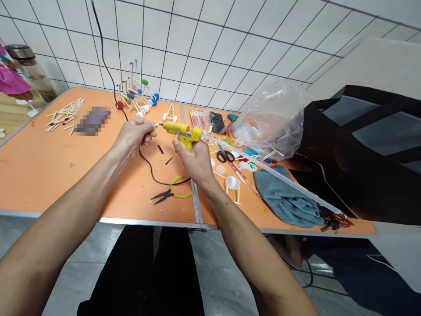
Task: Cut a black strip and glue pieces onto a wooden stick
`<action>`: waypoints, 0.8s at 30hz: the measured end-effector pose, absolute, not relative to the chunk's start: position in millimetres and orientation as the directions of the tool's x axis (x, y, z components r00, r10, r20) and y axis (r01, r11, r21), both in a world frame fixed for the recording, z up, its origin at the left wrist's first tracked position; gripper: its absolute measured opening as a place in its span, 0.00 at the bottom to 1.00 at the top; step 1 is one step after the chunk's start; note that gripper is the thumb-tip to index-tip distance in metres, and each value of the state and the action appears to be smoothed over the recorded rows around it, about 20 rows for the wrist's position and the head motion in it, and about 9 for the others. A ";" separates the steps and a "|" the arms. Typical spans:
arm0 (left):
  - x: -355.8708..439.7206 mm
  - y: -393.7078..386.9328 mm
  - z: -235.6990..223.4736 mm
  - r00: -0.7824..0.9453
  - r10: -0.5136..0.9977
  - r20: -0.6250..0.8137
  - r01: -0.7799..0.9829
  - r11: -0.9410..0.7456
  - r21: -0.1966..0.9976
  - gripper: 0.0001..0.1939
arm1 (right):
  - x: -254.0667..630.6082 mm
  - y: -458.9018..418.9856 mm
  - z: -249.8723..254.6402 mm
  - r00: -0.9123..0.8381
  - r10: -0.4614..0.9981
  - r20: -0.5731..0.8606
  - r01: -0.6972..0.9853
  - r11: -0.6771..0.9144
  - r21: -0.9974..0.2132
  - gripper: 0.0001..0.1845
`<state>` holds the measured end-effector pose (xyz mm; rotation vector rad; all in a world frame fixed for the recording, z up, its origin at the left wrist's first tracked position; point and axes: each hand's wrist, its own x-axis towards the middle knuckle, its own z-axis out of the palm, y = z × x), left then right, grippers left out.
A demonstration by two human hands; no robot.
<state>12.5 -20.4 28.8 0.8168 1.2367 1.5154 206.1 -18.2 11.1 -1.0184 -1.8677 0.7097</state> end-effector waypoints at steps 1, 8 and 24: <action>12.6 -20.5 28.9 -0.298 0.952 -0.077 -0.269 -0.006 0.963 0.08 | 206.2 -18.3 11.2 -0.288 0.860 0.420 0.365 0.505 -0.782 0.17; 12.4 -20.9 28.9 -0.296 0.952 -0.071 -0.277 -0.014 0.961 0.10 | 206.6 -19.2 12.3 -0.293 0.865 0.408 0.376 0.496 -0.783 0.18; 12.9 -21.9 29.9 -0.297 0.953 -0.068 -0.273 -0.017 0.962 0.11 | 206.0 -19.3 12.4 -0.289 0.864 0.412 0.383 0.499 -0.777 0.18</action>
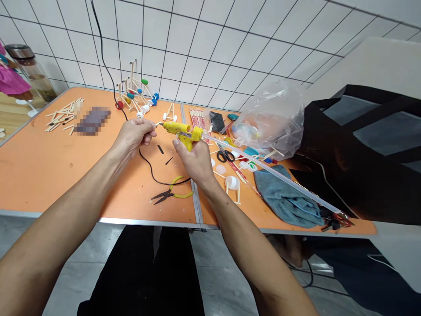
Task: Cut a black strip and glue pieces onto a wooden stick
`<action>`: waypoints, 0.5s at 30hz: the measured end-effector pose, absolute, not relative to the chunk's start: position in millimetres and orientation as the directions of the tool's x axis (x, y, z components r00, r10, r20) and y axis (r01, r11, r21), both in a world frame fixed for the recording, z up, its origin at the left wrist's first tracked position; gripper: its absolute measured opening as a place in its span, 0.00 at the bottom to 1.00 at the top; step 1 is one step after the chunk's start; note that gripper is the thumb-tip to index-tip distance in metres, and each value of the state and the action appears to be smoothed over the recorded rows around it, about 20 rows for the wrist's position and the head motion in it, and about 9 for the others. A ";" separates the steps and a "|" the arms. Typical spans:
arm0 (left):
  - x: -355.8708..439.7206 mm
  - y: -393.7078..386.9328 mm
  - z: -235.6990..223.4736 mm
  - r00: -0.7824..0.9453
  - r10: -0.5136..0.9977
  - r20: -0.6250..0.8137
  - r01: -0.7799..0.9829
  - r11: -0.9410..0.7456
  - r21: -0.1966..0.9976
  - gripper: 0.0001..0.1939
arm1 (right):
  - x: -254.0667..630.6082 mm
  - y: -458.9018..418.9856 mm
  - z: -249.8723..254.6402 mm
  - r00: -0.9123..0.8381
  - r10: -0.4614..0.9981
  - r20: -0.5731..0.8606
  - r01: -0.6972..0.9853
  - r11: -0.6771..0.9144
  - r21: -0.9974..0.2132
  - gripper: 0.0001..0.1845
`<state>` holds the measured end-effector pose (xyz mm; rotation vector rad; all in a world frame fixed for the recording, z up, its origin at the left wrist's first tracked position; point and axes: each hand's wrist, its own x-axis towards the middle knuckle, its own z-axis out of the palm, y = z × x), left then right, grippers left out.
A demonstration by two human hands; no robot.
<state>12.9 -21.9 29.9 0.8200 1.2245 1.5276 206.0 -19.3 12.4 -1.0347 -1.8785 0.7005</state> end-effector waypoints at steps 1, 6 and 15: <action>12.9 -21.8 29.8 -0.296 0.953 -0.067 -0.275 -0.018 0.961 0.10 | 206.0 -19.5 12.5 -0.287 0.866 0.410 0.385 0.496 -0.778 0.18; 12.6 -21.4 29.2 -0.297 0.952 -0.072 -0.271 -0.012 0.963 0.09 | 205.4 -20.4 13.2 -0.275 0.871 0.408 0.384 0.488 -0.784 0.20; 13.3 -22.7 30.9 -0.303 0.951 -0.063 -0.271 -0.022 0.962 0.08 | 205.8 -20.1 13.5 -0.257 0.884 0.390 0.397 0.464 -0.792 0.19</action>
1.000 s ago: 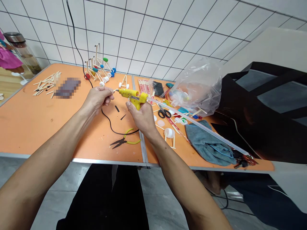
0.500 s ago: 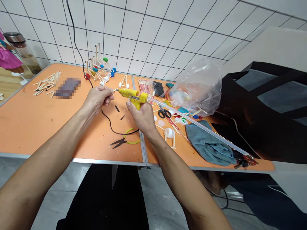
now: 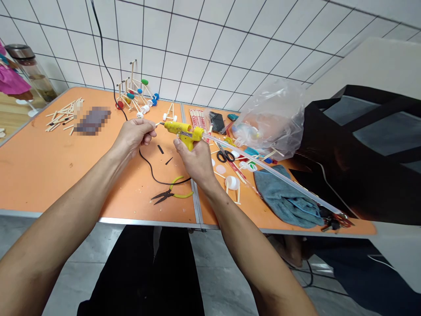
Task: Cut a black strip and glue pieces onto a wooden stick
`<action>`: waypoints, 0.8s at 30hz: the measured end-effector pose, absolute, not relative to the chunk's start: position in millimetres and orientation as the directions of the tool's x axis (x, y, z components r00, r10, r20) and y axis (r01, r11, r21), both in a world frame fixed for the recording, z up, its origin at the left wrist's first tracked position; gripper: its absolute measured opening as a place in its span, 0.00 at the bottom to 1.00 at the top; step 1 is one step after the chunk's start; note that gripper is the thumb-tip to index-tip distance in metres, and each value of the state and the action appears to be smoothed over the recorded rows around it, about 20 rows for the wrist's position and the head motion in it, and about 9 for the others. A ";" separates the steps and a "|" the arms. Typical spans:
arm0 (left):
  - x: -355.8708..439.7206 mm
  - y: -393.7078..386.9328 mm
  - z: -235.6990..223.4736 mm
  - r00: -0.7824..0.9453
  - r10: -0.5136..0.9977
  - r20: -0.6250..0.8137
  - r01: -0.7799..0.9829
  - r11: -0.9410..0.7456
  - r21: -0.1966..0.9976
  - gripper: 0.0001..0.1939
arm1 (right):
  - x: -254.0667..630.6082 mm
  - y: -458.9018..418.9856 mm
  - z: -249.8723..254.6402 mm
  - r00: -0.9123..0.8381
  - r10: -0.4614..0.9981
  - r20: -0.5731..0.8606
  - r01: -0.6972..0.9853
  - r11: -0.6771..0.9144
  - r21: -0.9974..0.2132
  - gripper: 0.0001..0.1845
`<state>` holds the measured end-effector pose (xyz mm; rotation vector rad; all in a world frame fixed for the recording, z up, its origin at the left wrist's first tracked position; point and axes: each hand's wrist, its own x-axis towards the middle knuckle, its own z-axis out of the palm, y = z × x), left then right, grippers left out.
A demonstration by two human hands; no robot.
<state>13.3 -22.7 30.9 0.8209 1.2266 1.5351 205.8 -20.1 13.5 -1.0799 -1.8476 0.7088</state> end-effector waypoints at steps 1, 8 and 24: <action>13.2 -22.8 30.9 -0.303 0.951 -0.062 -0.271 -0.024 0.962 0.08 | 205.8 -20.1 13.5 -0.258 0.884 0.390 0.398 0.465 -0.791 0.19; 12.3 -22.0 30.7 -0.306 0.950 -0.065 -0.271 -0.022 0.962 0.08 | 206.2 -19.0 12.3 -0.235 0.888 0.395 0.409 0.459 -0.789 0.19; 12.0 -20.2 29.4 -0.312 0.947 -0.073 -0.266 -0.013 0.964 0.09 | 206.9 -18.3 12.3 -0.215 0.888 0.406 0.413 0.460 -0.786 0.18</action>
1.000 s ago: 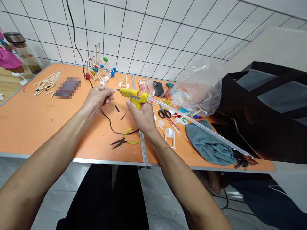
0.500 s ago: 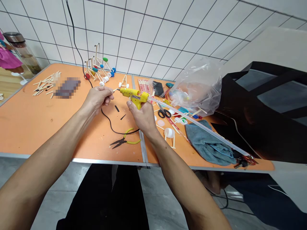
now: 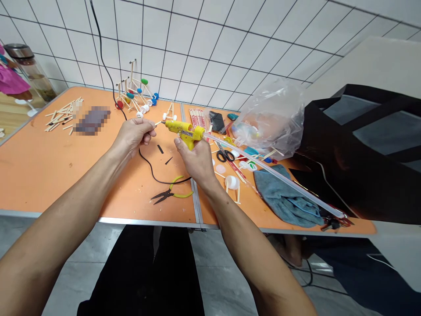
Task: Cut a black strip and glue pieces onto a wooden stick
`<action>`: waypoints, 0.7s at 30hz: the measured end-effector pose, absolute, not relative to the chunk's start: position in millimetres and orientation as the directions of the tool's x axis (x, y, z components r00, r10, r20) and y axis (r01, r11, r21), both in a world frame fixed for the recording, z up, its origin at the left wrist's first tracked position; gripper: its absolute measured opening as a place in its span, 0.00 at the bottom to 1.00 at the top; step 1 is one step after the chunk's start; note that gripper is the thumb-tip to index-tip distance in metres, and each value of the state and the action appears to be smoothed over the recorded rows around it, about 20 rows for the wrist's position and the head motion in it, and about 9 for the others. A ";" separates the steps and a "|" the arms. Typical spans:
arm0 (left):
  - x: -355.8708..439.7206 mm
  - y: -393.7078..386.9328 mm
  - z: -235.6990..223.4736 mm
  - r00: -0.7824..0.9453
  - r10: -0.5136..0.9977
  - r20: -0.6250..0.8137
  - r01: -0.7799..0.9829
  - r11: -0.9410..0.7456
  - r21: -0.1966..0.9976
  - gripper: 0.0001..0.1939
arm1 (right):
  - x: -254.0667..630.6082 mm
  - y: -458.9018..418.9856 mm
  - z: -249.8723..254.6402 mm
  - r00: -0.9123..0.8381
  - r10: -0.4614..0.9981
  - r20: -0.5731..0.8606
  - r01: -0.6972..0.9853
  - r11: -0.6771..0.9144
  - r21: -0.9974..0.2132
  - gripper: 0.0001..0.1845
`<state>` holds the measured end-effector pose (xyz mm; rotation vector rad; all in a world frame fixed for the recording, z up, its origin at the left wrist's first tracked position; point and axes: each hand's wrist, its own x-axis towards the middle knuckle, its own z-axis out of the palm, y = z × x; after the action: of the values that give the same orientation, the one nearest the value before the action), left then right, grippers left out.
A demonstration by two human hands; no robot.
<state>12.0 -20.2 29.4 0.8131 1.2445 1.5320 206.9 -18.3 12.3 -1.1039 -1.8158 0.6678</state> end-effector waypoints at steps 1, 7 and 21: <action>12.1 -20.4 29.7 -0.312 0.947 -0.073 -0.266 -0.013 0.964 0.09 | 206.9 -18.3 12.4 -0.215 0.889 0.405 0.416 0.459 -0.785 0.18; 12.8 -21.0 30.1 -0.316 0.946 -0.073 -0.263 -0.014 0.965 0.08 | 207.7 -17.9 12.9 -0.227 0.882 0.414 0.410 0.472 -0.780 0.19; 12.2 -20.6 30.3 -0.309 0.947 -0.086 -0.268 0.000 0.963 0.08 | 208.5 -21.6 13.8 -0.237 0.855 0.462 0.413 0.519 -0.748 0.17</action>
<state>12.2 -20.6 30.3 0.8049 1.2497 1.5206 208.5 -21.6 13.8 -1.0493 -1.8478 0.6084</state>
